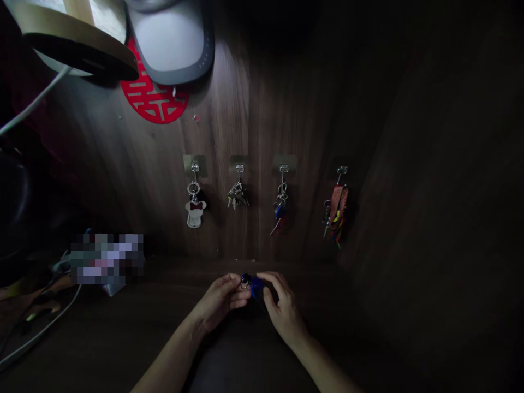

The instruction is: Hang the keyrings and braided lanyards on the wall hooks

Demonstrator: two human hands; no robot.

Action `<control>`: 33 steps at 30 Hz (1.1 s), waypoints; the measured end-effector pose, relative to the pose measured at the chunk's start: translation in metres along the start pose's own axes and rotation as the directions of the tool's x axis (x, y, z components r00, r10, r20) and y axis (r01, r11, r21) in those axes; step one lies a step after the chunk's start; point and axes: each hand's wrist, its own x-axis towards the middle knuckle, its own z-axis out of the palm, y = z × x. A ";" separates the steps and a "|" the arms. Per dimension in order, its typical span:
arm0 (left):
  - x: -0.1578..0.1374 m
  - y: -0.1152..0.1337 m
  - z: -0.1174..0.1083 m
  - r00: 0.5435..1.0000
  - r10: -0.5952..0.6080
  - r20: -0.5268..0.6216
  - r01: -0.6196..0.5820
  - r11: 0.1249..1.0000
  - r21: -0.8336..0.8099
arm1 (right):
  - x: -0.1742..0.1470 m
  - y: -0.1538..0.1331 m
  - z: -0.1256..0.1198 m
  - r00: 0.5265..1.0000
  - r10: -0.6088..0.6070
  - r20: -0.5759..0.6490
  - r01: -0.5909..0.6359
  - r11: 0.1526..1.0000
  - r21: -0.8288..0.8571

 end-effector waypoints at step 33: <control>-0.005 -0.002 0.010 0.976 0.183 0.120 -0.213 0.921 0.327 | 0.008 0.002 0.003 0.851 0.513 0.117 -0.463 0.626 0.628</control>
